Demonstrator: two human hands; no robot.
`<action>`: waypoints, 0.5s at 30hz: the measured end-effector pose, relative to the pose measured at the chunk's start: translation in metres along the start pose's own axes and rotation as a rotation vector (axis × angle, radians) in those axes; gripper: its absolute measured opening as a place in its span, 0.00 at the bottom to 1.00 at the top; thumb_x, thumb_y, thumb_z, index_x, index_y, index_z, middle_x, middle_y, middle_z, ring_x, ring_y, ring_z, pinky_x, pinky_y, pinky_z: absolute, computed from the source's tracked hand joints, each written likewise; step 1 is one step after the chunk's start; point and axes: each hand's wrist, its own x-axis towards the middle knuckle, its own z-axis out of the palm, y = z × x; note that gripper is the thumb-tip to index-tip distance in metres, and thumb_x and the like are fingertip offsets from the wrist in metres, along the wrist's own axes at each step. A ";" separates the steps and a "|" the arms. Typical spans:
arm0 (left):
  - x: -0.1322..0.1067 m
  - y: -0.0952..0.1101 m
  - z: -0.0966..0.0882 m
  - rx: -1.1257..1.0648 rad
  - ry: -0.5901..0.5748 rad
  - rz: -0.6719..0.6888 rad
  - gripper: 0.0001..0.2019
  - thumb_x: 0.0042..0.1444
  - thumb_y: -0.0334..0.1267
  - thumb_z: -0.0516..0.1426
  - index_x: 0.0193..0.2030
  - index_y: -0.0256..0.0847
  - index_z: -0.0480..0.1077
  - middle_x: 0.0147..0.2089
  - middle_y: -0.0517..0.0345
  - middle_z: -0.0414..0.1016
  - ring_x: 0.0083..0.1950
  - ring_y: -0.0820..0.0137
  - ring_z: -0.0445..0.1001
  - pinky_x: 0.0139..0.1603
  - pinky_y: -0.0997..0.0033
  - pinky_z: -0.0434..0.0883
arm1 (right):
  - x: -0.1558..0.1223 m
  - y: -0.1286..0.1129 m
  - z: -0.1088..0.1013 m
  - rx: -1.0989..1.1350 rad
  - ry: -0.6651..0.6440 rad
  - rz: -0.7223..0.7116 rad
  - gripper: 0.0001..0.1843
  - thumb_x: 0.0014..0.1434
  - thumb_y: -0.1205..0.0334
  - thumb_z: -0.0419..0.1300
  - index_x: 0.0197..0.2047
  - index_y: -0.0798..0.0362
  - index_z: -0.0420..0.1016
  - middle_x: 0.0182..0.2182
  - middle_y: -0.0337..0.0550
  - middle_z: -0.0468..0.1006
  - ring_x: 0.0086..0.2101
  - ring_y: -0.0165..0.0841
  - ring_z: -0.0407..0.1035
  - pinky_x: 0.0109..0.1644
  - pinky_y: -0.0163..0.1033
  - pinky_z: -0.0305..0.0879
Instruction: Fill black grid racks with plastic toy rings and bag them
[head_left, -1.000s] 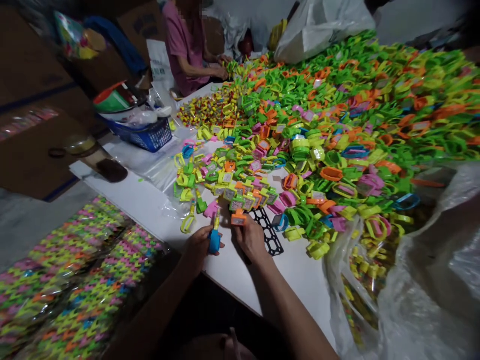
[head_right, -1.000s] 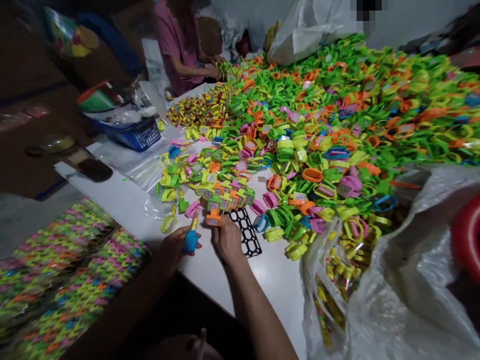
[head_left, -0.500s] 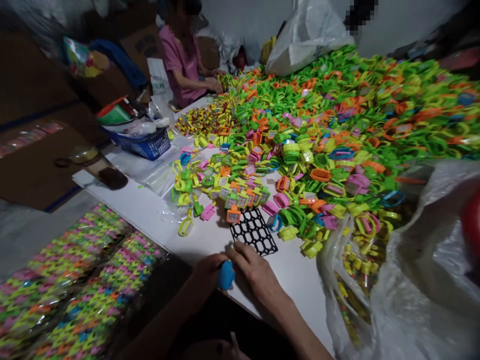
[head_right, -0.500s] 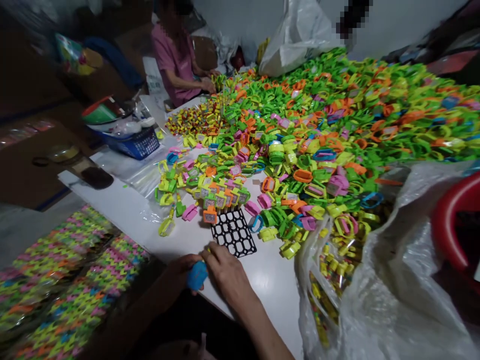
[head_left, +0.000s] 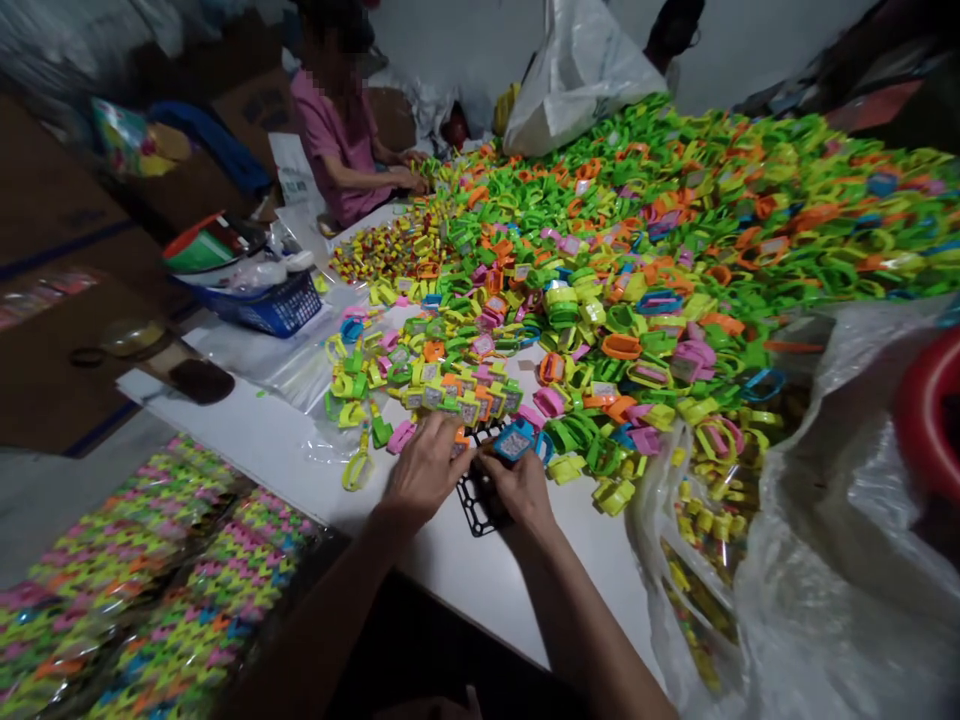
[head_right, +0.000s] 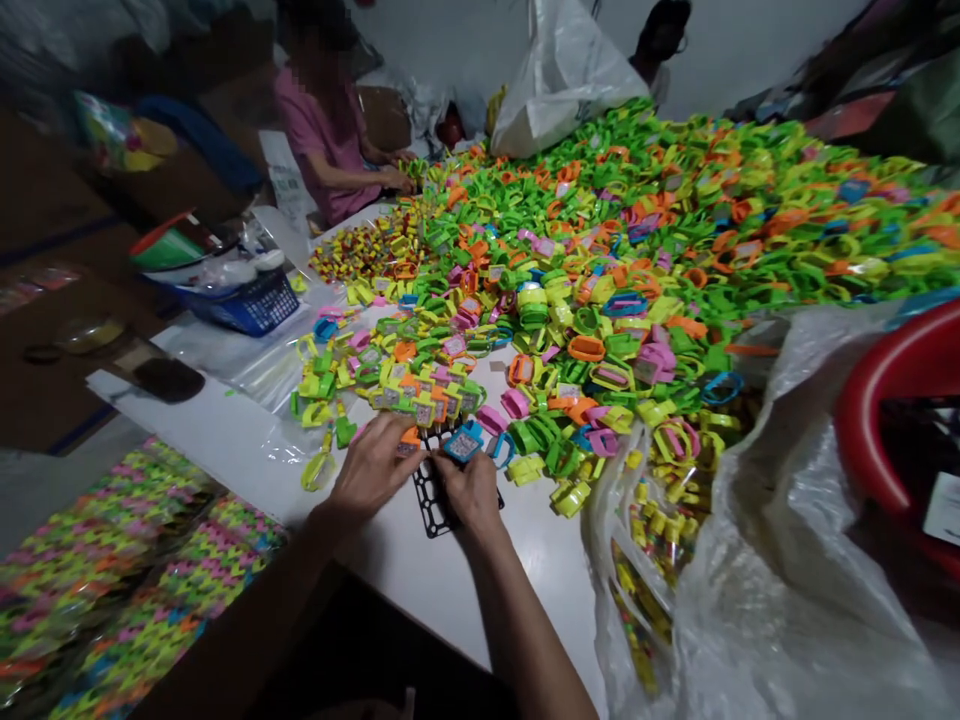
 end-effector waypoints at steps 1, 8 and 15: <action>0.000 -0.002 0.002 -0.017 0.002 0.023 0.13 0.58 0.35 0.57 0.50 0.37 0.69 0.46 0.49 0.73 0.49 0.60 0.73 0.50 0.62 0.71 | 0.001 0.003 0.002 -0.027 -0.009 -0.031 0.11 0.52 0.56 0.56 0.30 0.54 0.76 0.26 0.43 0.79 0.28 0.37 0.72 0.33 0.38 0.67; 0.007 -0.009 -0.006 -0.170 -0.109 0.085 0.16 0.57 0.32 0.56 0.53 0.38 0.70 0.48 0.50 0.74 0.49 0.63 0.74 0.51 0.63 0.72 | 0.015 0.024 0.013 -0.388 -0.044 -0.284 0.11 0.51 0.67 0.52 0.36 0.54 0.74 0.30 0.48 0.79 0.30 0.39 0.72 0.35 0.39 0.66; -0.009 -0.007 0.004 -0.069 -0.003 0.113 0.19 0.62 0.36 0.53 0.60 0.40 0.65 0.54 0.45 0.73 0.56 0.59 0.71 0.57 0.56 0.70 | 0.011 0.019 0.015 -0.419 -0.057 -0.341 0.13 0.52 0.67 0.52 0.39 0.55 0.73 0.31 0.47 0.79 0.30 0.37 0.72 0.35 0.38 0.66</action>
